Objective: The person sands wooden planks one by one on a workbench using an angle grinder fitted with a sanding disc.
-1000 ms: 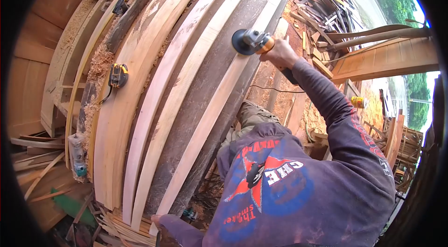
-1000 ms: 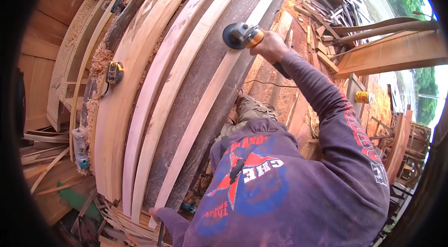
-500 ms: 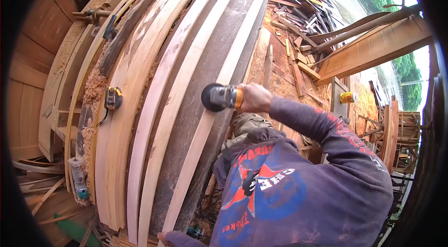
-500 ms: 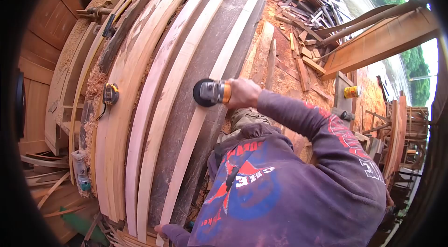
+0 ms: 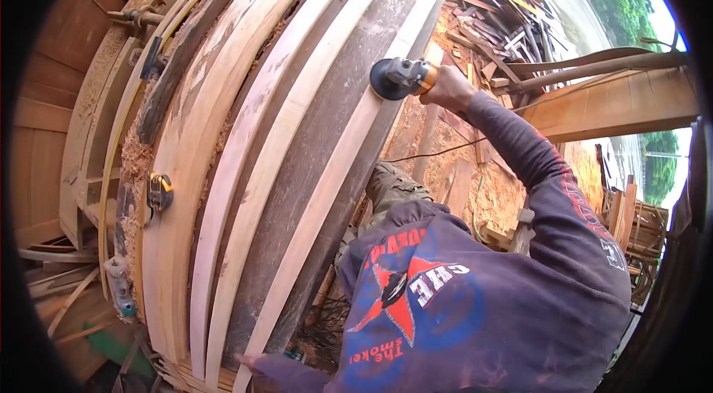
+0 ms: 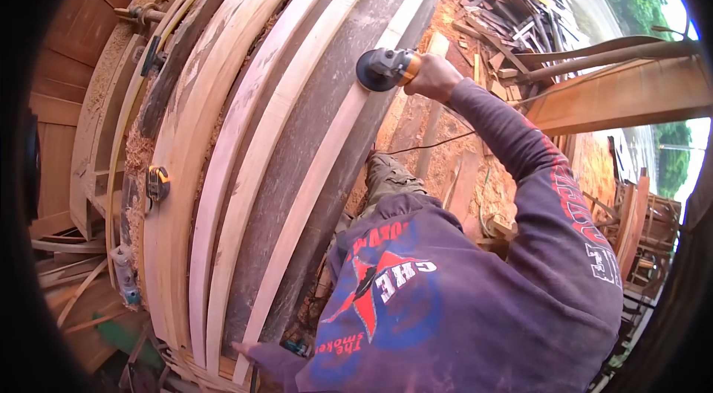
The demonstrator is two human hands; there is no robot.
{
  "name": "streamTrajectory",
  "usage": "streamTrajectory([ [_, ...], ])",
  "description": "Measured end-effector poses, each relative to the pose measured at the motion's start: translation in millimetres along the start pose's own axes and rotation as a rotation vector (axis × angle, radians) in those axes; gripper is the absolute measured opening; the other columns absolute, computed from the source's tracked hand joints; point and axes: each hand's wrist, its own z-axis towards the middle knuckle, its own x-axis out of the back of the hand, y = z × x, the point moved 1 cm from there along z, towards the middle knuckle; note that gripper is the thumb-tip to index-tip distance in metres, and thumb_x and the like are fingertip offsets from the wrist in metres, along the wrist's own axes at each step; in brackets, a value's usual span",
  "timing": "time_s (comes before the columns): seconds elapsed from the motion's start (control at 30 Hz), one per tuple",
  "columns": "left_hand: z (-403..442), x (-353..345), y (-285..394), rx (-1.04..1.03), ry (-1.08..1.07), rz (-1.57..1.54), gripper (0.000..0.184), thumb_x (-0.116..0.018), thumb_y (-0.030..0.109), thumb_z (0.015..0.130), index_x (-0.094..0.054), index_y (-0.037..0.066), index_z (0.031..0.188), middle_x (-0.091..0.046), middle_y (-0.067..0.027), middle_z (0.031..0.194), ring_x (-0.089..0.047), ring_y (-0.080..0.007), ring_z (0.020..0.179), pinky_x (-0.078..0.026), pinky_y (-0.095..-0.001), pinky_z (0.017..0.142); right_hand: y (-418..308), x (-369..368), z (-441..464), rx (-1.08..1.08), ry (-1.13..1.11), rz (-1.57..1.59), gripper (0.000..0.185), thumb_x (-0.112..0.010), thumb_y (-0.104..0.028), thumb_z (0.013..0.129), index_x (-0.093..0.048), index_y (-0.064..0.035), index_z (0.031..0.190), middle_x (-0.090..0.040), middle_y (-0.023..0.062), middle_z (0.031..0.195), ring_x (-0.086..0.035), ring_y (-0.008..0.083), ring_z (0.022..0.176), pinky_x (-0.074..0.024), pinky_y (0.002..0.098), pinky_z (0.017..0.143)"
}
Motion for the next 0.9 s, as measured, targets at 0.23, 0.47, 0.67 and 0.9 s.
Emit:
streamTrajectory([
  [0.23,-158,-37,39,0.057,-0.079,0.033,0.066,-0.08,0.036,0.079,-0.064,-0.022,0.105,-0.072,-0.034,0.11,-0.073,-0.0442,0.101,-0.061,-0.0483,0.089,51,56,56,-0.086,0.013,-0.036,0.04,-0.081,-0.025,0.068,-0.076,-0.0003,0.1,-0.075,0.0246,0.083,-0.077,0.036,0.08,-0.0611,0.0426,0.078],
  [0.47,-203,-40,73,-0.033,-0.089,0.118,0.066,-0.08,0.036,0.079,-0.064,-0.022,0.106,-0.072,-0.0342,0.109,-0.073,-0.0444,0.101,-0.061,-0.0485,0.088,121,97,117,-0.171,0.103,-0.03,0.04,-0.083,-0.026,0.069,-0.076,0.0036,0.094,-0.075,0.0236,0.083,-0.077,0.0344,0.078,-0.0608,0.0422,0.077],
  [0.67,-219,-41,93,-0.075,-0.073,0.157,0.066,-0.08,0.036,0.079,-0.063,-0.022,0.106,-0.072,-0.0343,0.109,-0.073,-0.0446,0.101,-0.061,-0.0488,0.088,100,143,153,-0.334,0.107,-0.002,0.043,-0.087,-0.023,0.067,-0.076,0.0016,0.1,-0.076,0.0166,0.087,-0.073,0.0264,0.079,-0.0582,0.037,0.079],
  [0.9,-235,-33,100,-0.07,-0.045,0.2,0.067,-0.08,0.036,0.079,-0.062,-0.022,0.107,-0.071,-0.0345,0.109,-0.073,-0.0447,0.101,-0.061,-0.0491,0.088,147,177,219,-0.275,0.183,-0.052,0.042,-0.089,-0.032,0.065,-0.082,-0.0021,0.093,-0.078,0.0161,0.086,-0.076,0.0272,0.078,-0.0608,0.0375,0.077],
])
